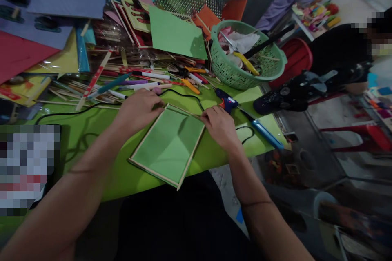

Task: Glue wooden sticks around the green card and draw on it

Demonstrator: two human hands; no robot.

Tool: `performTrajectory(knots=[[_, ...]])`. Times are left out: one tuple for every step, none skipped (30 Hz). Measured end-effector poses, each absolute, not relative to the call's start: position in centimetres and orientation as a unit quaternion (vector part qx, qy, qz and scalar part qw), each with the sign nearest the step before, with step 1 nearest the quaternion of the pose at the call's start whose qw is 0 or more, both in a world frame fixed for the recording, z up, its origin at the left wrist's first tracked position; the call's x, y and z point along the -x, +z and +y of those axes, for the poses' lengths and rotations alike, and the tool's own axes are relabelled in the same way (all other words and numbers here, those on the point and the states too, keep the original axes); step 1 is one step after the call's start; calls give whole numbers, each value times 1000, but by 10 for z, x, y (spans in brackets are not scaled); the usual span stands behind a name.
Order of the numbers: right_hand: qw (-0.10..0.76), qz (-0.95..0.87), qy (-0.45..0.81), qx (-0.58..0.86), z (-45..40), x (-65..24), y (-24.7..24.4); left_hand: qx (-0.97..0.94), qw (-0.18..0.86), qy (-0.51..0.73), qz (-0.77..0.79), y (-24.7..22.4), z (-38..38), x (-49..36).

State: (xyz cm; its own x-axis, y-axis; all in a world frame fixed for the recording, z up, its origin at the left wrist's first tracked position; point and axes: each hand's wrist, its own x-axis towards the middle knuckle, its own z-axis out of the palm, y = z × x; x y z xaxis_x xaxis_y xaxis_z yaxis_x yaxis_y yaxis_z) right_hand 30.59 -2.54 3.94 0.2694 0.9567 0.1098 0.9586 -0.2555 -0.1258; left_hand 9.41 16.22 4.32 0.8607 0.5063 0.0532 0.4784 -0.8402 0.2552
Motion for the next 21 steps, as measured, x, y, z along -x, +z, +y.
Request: performTrajectory(knots=[[84,-601,-3,794,-27,-304,41,-957,120,59,256,43,162,-94],[83,-599,0,796,-28,-302,42,-958,121,58,255,43,162,-94],[83,-598,3,797,-28,-301,43,-958,122,58,253,42,163,-95],[83,-597,3,798,-29,-299,43,-959,122,57,251,41,163,-95],[82,-596,2,799,-29,-298,44,-959,123,59,250,40,164,-95],[80,-596,1,799,-29,-297,44,-958,126,61,249,39,165,-96],[77,-596,-1,800,-29,-297,43,-958,130,64,247,38,165,-96],[74,-595,-4,800,-28,-296,43,-958,134,67,246,37,166,-96],[71,-596,-6,800,-28,-296,42,-958,137,69,244,36,166,-96],[70,-597,-8,799,-28,-295,41,-958,138,70,243,36,167,-96],[70,-598,-10,798,-27,-295,41,-958,136,69,241,35,167,-96],[71,-599,-11,797,-27,-294,40,-959,134,68,240,35,167,-96],[72,-600,-10,796,-27,-294,40,-959,131,68,240,35,167,-96],[72,-601,-9,796,-27,-294,40,-960,129,68,241,35,166,-97],[73,-601,-6,796,-26,-294,40,-960,127,68,241,35,166,-97],[73,-600,-4,797,-26,-293,40,-960,125,69,241,35,165,-97],[73,-599,-1,798,-25,-293,41,-961,122,70,238,35,164,-98],[73,-597,1,799,-25,-292,41,-963,119,71,233,35,163,-98],[73,-596,5,800,-24,-292,42,-964,117,74,228,35,162,-99],[73,-593,11,801,-24,-292,42,-965,116,76,223,34,161,-99],[75,-590,17,804,-24,-292,43,-966,116,77,219,33,160,-99]])
